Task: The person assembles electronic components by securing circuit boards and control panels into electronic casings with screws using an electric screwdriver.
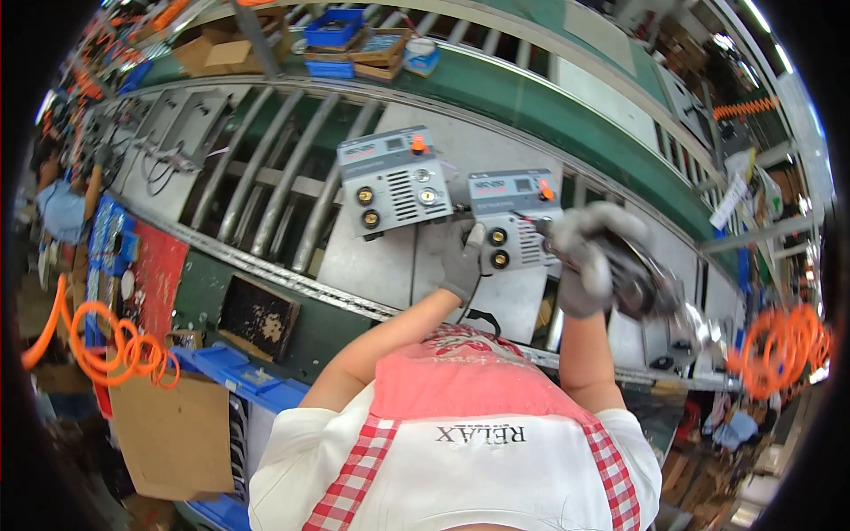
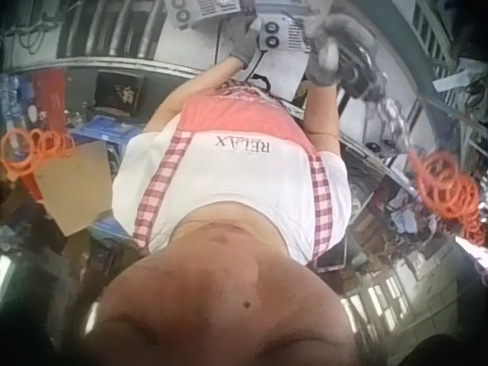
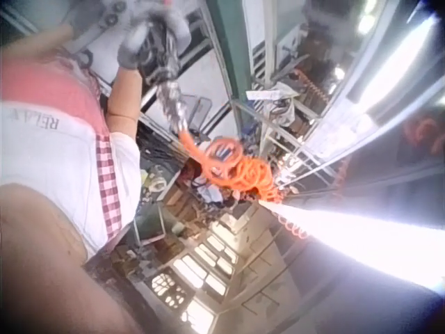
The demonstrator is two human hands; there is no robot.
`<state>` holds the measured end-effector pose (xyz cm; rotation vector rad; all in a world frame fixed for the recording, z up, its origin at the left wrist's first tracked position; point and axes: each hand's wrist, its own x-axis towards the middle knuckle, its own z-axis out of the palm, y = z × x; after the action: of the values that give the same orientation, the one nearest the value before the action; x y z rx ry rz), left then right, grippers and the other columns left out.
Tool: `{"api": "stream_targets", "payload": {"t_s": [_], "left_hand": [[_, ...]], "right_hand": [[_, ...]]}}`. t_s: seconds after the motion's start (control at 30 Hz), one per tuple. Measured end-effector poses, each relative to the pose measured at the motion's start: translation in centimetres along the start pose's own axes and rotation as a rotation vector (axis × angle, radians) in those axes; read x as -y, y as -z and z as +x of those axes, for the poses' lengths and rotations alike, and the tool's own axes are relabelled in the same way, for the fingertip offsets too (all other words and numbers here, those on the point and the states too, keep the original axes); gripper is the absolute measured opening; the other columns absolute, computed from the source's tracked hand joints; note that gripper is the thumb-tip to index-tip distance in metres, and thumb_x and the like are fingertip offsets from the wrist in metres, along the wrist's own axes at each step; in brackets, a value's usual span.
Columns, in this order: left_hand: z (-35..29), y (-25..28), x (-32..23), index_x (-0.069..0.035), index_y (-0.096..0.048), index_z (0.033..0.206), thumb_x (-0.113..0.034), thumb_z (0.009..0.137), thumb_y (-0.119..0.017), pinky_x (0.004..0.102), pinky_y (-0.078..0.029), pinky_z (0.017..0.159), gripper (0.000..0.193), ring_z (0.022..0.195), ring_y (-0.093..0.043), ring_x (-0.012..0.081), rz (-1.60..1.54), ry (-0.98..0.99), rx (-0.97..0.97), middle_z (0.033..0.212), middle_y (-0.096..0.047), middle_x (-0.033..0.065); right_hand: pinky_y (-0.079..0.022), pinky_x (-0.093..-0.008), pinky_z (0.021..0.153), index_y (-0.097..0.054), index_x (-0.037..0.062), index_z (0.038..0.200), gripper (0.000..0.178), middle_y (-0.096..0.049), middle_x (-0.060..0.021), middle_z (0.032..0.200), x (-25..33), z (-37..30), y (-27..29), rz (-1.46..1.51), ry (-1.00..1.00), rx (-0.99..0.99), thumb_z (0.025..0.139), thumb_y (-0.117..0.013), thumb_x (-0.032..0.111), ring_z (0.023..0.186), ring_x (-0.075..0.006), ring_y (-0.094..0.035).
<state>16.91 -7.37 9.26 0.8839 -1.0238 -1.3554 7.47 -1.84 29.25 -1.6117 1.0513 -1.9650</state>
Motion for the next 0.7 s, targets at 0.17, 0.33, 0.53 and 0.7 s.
{"api": "stream_targets", "payload": {"t_s": [0.17, 0.33, 0.53, 0.7], "left_hand": [[-4.3, 2.3, -4.9, 0.000, -0.057, 0.098, -0.021, 0.087, -0.060, 0.0305, -0.046, 0.072, 0.023, 0.080, -0.056, 0.0136, 0.104, 0.046, 0.045, 0.087, -0.059, 0.0065], [-9.0, -1.0, -19.8, -0.002, -0.057, 0.106, -0.028, 0.088, -0.057, 0.0269, -0.047, 0.073, 0.031, 0.086, -0.057, 0.0119, -0.233, 0.131, 0.626, 0.093, -0.059, 0.0048], [-10.1, 2.4, -17.4, -0.003, -0.060, 0.092, -0.024, 0.084, -0.061, 0.0231, -0.047, 0.065, 0.024, 0.074, -0.057, 0.0092, -0.276, 0.271, 0.258, 0.083, -0.059, 0.0039], [-9.6, 2.8, -14.2, -0.001, -0.061, 0.086, -0.021, 0.082, -0.064, 0.0253, -0.048, 0.067, 0.020, 0.073, -0.058, 0.0099, -0.042, 0.113, -0.018, 0.078, -0.061, 0.0038]], "right_hand": [[-0.043, -0.0366, 0.061, -0.045, 0.0157, 0.123, 0.040, -0.051, -0.0090, 0.106, 2.8, -1.1, -1.2, 0.314, 0.545, 0.203, 0.086, -0.058, 0.026, 0.073, -0.0205, -0.050], [-0.052, -0.0370, 0.054, -0.045, 0.0076, 0.092, 0.040, -0.051, -0.0128, 0.082, 2.4, -3.0, -1.1, -0.004, 0.809, 0.189, 0.069, -0.074, 0.023, 0.070, -0.0258, -0.057], [-0.046, -0.0328, 0.082, -0.046, 0.0014, 0.124, 0.043, -0.057, -0.0111, 0.106, 3.5, -10.1, -1.3, -0.001, -0.818, 0.627, 0.087, -0.056, 0.022, 0.098, -0.0195, -0.056], [-0.047, -0.0305, 0.076, -0.059, -0.0017, 0.105, 0.029, -0.059, -0.0117, 0.101, 3.4, -12.1, 5.3, 0.140, -0.823, 0.933, 0.079, -0.061, 0.011, 0.087, -0.0157, -0.058]]}}
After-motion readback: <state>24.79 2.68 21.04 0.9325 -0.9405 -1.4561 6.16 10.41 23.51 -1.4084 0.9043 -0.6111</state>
